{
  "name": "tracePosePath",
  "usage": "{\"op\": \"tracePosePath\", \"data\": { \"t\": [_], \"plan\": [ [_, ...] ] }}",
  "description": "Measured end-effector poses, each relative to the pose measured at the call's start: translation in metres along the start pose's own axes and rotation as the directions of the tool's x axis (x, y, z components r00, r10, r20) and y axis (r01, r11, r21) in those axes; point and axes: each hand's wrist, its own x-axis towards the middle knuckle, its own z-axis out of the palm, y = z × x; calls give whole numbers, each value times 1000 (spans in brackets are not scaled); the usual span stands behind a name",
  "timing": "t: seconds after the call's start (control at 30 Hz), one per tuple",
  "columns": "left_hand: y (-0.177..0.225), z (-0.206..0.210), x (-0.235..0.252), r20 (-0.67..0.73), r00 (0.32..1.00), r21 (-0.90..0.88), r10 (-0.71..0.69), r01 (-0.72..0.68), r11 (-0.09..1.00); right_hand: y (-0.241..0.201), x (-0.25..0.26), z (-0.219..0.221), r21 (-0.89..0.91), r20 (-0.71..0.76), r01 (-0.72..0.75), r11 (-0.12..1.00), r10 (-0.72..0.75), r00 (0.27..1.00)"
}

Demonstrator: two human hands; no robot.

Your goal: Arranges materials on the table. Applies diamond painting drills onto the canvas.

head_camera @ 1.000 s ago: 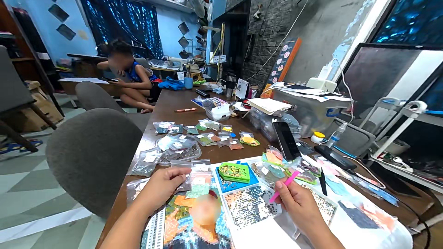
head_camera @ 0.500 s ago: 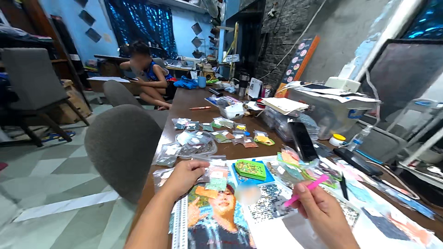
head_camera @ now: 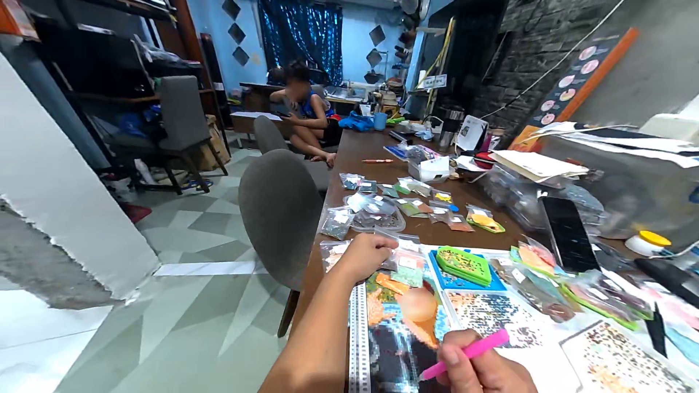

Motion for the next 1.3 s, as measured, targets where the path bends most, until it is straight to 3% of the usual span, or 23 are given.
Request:
{"op": "tracePosePath", "data": {
  "t": [0.57, 1.13, 1.3],
  "plan": [
    [1, 1, 0, -4, 1000, -1, 2, -2, 1000, 2, 1, 3, -33, 34, -75, 997, 76, 996],
    [2, 2, 0, 1, 1000, 3, -13, 13, 1000, -6, 6, 6, -157, 109, 20, 987, -2, 994],
    [3, 2, 0, 0, 1000, -11, -25, 25, 1000, -3, 6, -1, -28, 107, -75, 997, 77, 991]
  ]
}}
